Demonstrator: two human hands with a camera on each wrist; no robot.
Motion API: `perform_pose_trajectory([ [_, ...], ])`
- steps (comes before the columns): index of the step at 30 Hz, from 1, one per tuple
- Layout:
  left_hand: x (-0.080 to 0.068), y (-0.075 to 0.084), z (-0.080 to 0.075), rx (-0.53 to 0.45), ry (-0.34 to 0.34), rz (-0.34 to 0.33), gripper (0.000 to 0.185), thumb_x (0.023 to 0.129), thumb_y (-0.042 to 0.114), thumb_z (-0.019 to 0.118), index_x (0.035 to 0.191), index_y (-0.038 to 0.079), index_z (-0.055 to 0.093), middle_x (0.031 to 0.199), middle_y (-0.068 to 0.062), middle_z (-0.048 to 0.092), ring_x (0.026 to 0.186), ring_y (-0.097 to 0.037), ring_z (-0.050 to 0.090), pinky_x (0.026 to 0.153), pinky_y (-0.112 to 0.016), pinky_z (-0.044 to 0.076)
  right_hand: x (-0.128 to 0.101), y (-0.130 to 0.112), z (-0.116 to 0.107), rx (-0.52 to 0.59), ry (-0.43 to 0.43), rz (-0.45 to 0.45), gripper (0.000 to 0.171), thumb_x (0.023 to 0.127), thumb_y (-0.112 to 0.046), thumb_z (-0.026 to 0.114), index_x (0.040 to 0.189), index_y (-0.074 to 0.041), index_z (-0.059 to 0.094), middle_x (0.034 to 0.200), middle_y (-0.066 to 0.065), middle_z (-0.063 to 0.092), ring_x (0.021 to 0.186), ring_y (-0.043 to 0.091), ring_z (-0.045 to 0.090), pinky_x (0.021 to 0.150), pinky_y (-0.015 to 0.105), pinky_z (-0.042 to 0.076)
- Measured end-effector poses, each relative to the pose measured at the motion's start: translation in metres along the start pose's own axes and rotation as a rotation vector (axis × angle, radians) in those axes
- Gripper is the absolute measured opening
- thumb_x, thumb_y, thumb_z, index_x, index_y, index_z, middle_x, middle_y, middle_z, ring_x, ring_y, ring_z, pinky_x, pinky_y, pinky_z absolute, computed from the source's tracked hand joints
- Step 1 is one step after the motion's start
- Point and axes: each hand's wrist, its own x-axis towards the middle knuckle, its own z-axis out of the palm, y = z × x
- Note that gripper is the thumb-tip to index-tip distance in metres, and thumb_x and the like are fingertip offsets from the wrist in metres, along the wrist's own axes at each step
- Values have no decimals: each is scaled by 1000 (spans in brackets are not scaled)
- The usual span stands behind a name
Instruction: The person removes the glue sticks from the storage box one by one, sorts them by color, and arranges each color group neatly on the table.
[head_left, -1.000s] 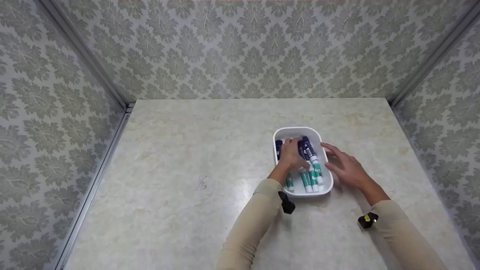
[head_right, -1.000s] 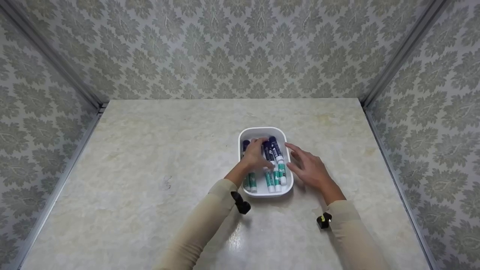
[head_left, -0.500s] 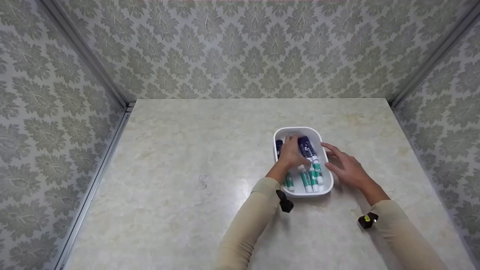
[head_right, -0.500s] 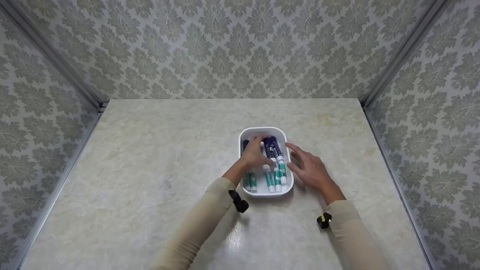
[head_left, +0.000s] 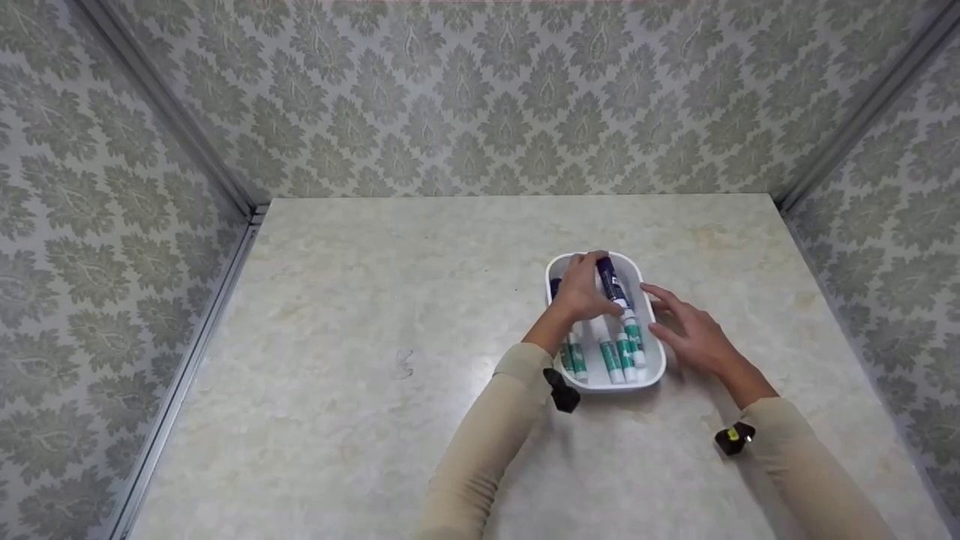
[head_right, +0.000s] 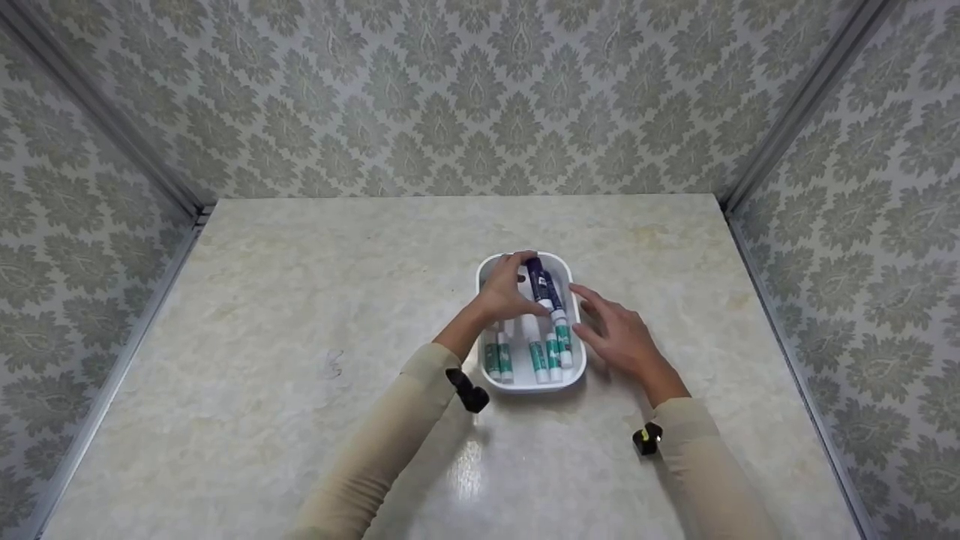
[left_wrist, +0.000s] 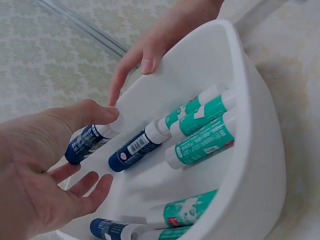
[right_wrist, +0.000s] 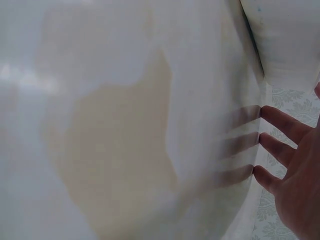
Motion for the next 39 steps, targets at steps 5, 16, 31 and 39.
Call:
perform_pose_trajectory([
  [5,-4,1,-14,-13,-23,45,104,85,24,101,172,27,44,173,-5,46,151,-20,58,127,-39,53,2,0,0,2,-10,15,71,115,-52,57,178,-40,27,171,24,55,164,53,44,132,83,28],
  [16,-13,-5,-46,-119,-77,122,104,88,17,98,174,24,40,174,-7,44,156,-28,56,125,-43,55,2,-4,-1,-14,4,0,70,115,-51,57,178,-36,30,170,23,56,164,53,44,132,82,29],
  [31,-21,-28,-77,-184,-64,145,105,88,13,97,175,21,39,175,-9,42,158,-34,54,118,-45,60,-1,-1,1,-20,23,-31,69,116,-45,58,178,-32,31,165,24,61,160,53,49,130,80,34],
  [39,-21,-46,-93,-162,-54,156,106,88,15,97,176,20,38,174,-12,41,158,-37,53,121,-50,58,-2,-1,1,-10,25,-29,68,116,-43,58,178,-33,32,165,24,61,160,52,49,130,80,33],
])
